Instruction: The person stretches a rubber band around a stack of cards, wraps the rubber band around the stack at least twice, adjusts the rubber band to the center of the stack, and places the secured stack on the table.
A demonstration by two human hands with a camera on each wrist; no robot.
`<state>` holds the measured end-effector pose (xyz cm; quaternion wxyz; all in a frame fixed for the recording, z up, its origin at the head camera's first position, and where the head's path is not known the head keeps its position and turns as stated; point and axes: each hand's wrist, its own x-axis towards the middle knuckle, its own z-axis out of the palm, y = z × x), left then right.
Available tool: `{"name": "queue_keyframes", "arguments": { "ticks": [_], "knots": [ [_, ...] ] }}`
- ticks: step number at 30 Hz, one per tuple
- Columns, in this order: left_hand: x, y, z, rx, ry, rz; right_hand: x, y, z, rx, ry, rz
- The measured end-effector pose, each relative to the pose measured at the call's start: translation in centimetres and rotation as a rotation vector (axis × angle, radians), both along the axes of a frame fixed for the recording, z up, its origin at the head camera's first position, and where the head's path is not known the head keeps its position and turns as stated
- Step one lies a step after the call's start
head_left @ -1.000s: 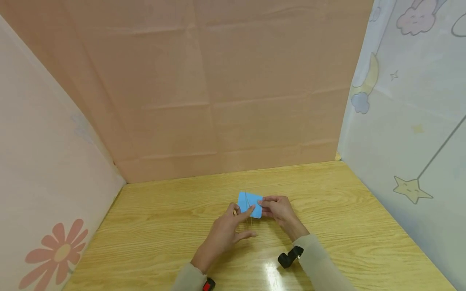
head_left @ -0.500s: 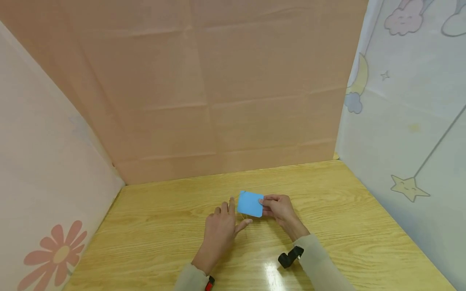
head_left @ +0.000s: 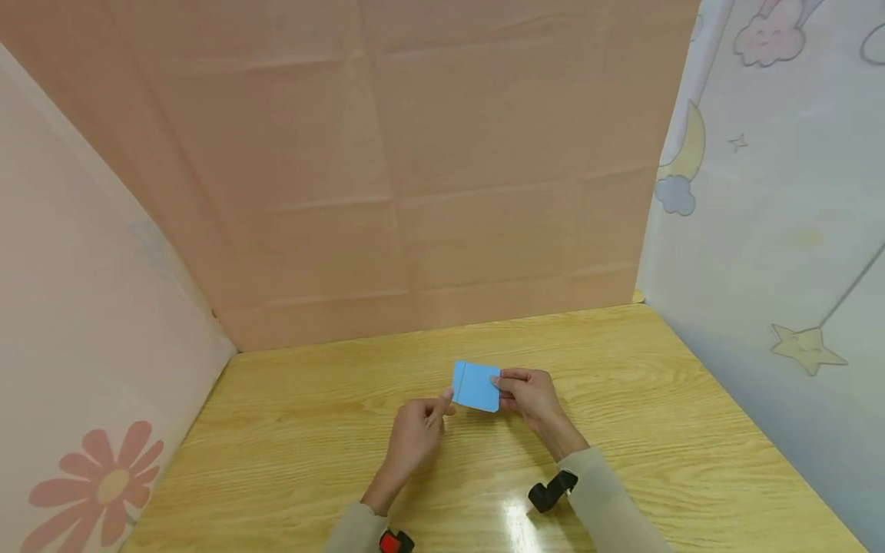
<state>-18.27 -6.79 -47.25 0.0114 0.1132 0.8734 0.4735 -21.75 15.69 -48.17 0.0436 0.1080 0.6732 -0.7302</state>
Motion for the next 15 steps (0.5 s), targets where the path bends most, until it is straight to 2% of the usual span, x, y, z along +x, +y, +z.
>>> {"name": "queue_keyframes", "arguments": {
  "ticks": [3,6,10,15],
  "knots": [
    [-0.7,-0.6,-0.3,0.225,-0.153,-0.02,0.0,0.0,0.2,-0.006,0.002,0.018],
    [-1.2,-1.1,-0.8,0.33,-0.262,-0.026,0.0,0.0,0.2,-0.01,-0.007,0.043],
    [-1.8,-1.5,-1.2,0.357,-0.336,-0.014,0.0,0.1,0.0,-0.035,-0.014,0.091],
    [-2.0,-1.9,-1.6,0.349,-0.365,-0.006,0.0,0.4,-0.2,-0.091,-0.002,0.152]
  ]
}}
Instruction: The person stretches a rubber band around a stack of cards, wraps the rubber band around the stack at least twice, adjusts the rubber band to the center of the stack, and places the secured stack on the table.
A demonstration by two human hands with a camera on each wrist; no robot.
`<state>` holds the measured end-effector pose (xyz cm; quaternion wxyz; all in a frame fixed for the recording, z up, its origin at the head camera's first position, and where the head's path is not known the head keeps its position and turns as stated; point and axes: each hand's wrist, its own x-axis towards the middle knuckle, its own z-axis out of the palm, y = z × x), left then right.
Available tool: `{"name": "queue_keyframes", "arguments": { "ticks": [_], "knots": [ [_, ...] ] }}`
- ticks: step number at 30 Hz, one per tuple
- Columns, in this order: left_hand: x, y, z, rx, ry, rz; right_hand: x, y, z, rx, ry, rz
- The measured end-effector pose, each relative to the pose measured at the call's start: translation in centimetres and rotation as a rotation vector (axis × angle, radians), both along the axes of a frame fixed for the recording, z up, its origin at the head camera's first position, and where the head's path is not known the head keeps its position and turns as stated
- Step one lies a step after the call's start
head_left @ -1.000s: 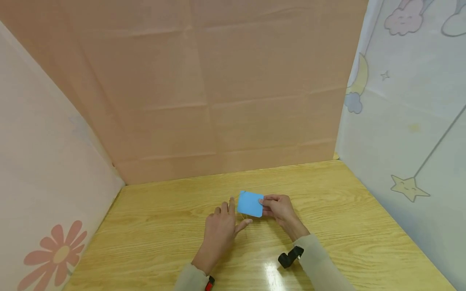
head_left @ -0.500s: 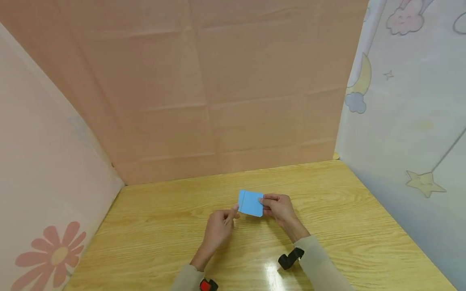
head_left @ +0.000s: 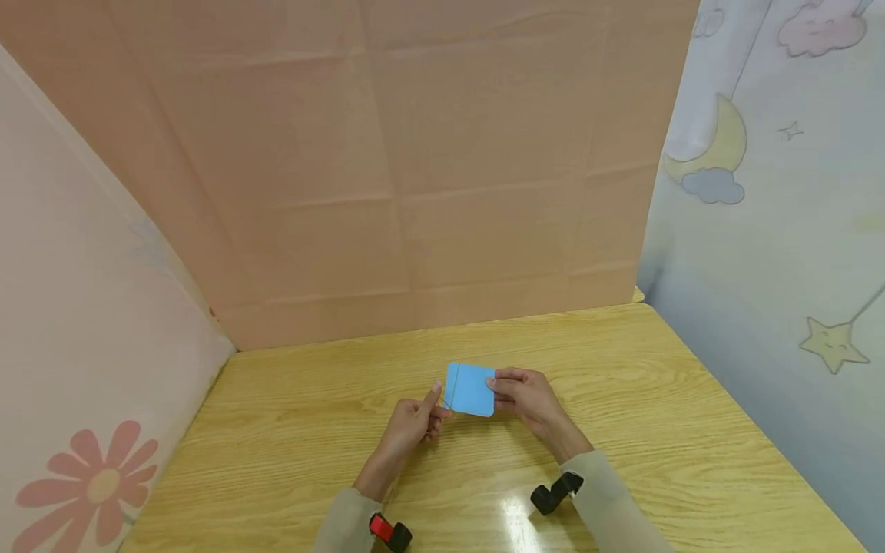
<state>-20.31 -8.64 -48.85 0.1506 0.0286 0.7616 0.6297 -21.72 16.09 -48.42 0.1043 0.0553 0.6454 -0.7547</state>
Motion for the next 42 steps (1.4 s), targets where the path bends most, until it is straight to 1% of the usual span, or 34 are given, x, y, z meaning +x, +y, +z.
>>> {"name": "queue_keyframes", "arguments": {
  "ticks": [6,9,12,16,20,24,29,33,36,39,42],
  "knots": [
    [-0.3,-0.2,-0.2,0.007,-0.016,0.003,-0.2,0.3,-0.1,-0.054,0.024,0.085],
    [-0.4,-0.2,-0.1,0.04,-0.034,0.006,-0.2,0.4,0.0,-0.076,0.031,0.13],
    [-0.5,-0.2,-0.1,0.085,-0.038,0.022,-0.2,0.5,-0.1,-0.086,0.035,0.168],
    [-0.6,-0.2,-0.1,0.144,-0.042,0.062,-0.2,0.5,-0.3,-0.075,0.023,0.191],
    [-0.7,0.0,0.1,0.197,-0.071,0.121,-0.2,0.5,-0.5,-0.053,0.023,0.22],
    [-1.0,0.1,0.3,0.254,-0.104,0.181,-0.2,0.6,-0.5,-0.043,0.04,0.269],
    [-1.4,0.1,0.3,0.293,-0.115,0.223,0.0,0.6,-0.3,-0.038,0.037,0.315],
    [-1.7,0.1,0.2,0.316,-0.115,0.229,0.2,0.5,-0.2,-0.03,0.036,0.328],
    [-1.8,0.1,0.0,0.321,-0.11,0.215,0.3,0.3,-0.1,-0.023,0.04,0.328],
    [-1.9,0.0,-0.1,0.317,-0.107,0.202,0.4,0.2,-0.1,-0.017,0.039,0.322],
    [-2.0,-0.1,-0.2,0.293,-0.099,0.186,0.5,0.1,-0.2,-0.009,0.039,0.316]
  ]
}}
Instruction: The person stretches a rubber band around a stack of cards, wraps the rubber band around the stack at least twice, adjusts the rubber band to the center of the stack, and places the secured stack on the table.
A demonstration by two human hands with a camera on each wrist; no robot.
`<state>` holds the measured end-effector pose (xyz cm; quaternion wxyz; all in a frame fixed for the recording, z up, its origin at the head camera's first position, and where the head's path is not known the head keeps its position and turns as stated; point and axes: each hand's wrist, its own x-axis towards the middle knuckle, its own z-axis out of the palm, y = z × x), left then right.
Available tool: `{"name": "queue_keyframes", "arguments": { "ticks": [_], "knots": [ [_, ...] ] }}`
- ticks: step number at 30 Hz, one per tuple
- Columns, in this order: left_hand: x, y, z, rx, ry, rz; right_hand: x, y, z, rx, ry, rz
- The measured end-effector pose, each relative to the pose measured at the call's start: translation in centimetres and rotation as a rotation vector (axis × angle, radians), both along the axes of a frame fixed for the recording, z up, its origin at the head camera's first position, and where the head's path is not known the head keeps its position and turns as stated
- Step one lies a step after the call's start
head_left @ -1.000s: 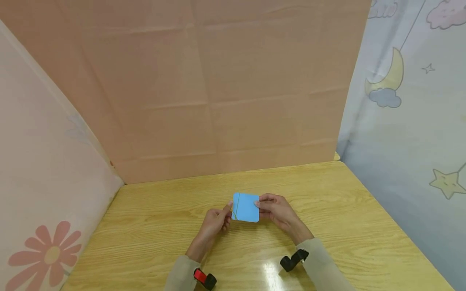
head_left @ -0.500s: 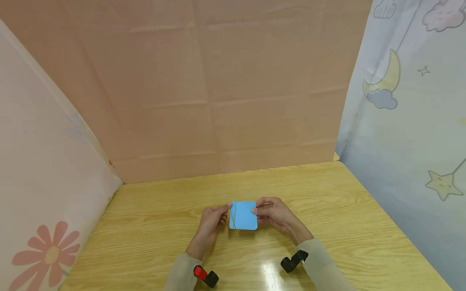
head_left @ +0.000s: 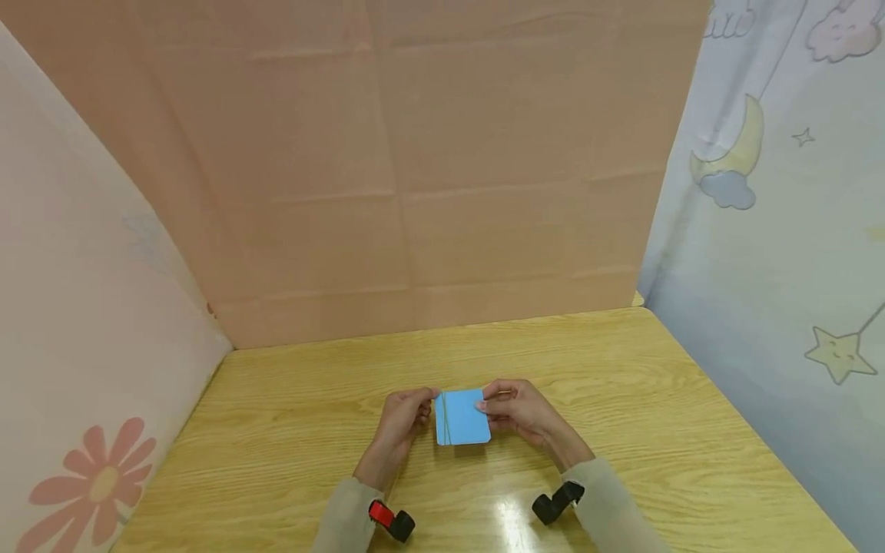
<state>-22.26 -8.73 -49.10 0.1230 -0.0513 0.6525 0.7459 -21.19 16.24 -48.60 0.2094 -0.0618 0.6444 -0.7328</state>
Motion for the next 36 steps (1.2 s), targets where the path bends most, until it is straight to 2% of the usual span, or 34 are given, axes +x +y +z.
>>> {"name": "queue_keyframes", "arguments": {
  "ticks": [10,16,22,31,36],
  "knots": [
    [0.0,-0.2,-0.2,-0.134,0.059,-0.047,0.2,0.1,-0.3,0.039,0.007,-0.008],
    [0.2,-0.3,-0.2,-0.266,0.114,-0.132,0.2,-0.1,-0.5,0.047,0.033,0.039],
    [-0.2,-0.8,-0.3,-0.272,0.124,-0.173,0.2,-0.3,-0.5,0.049,0.023,0.015],
    [-0.9,-2.6,-0.2,-0.255,0.101,-0.33,0.5,0.2,-0.7,0.029,-0.011,-0.021],
    [-1.1,-3.0,0.0,-0.264,0.112,-0.391,0.4,0.2,-0.9,0.019,-0.031,-0.038]
  ]
}}
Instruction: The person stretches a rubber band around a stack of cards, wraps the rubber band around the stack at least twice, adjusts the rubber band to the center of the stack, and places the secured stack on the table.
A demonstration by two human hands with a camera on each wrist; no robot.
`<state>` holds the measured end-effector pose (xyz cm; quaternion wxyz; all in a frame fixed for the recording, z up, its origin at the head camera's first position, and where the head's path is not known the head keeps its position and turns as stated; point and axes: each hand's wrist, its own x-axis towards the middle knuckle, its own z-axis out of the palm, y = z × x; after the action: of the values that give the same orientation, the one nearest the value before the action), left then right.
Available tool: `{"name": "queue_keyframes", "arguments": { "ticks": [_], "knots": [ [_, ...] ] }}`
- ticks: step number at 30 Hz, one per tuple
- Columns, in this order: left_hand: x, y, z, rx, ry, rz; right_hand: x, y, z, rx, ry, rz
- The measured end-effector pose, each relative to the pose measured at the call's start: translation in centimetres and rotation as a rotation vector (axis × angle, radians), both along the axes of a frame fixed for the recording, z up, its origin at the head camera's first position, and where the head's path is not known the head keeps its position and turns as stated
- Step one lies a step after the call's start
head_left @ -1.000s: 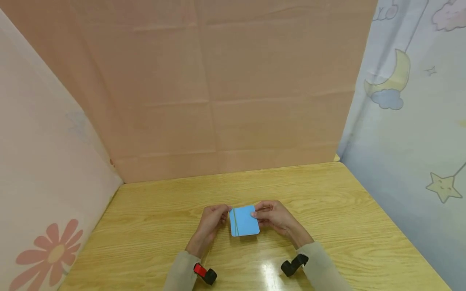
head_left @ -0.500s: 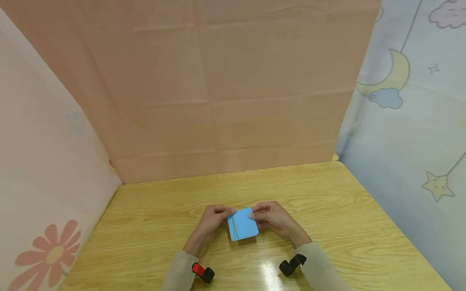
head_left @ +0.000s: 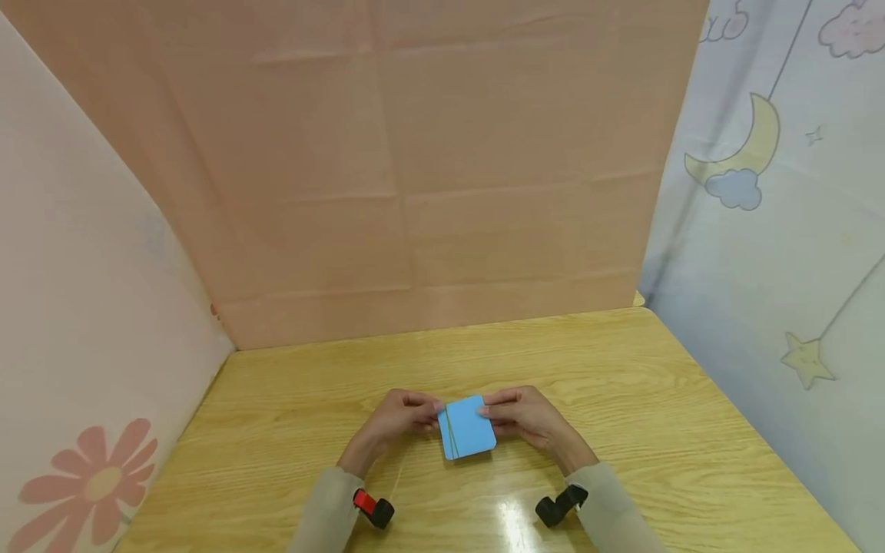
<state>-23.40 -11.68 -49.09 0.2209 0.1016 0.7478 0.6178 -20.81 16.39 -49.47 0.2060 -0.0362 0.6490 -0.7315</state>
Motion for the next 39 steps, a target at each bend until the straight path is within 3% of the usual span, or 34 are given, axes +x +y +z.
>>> {"name": "queue_keyframes", "arguments": {
  "ticks": [9,14,18,23,33,39],
  "knots": [
    [-0.3,-0.2,0.5,0.022,0.012,0.015,-0.2,0.0,-0.4,0.045,-0.028,0.001],
    [-0.7,-0.3,0.9,-0.015,0.052,0.005,-0.4,-0.1,-0.7,0.057,0.005,0.02],
    [-1.3,-0.2,1.4,-0.082,0.088,-0.052,-0.3,0.1,-0.6,0.05,0.033,0.035],
    [-2.0,0.1,1.8,-0.129,0.084,-0.138,-0.2,0.5,-0.6,0.049,0.055,0.056],
    [-3.3,0.3,2.2,-0.13,0.037,-0.224,-0.3,0.8,-0.4,0.086,0.052,0.033],
    [-3.6,0.5,2.2,-0.172,0.054,-0.277,-0.1,0.9,-0.4,0.091,0.045,0.026]
  ]
}}
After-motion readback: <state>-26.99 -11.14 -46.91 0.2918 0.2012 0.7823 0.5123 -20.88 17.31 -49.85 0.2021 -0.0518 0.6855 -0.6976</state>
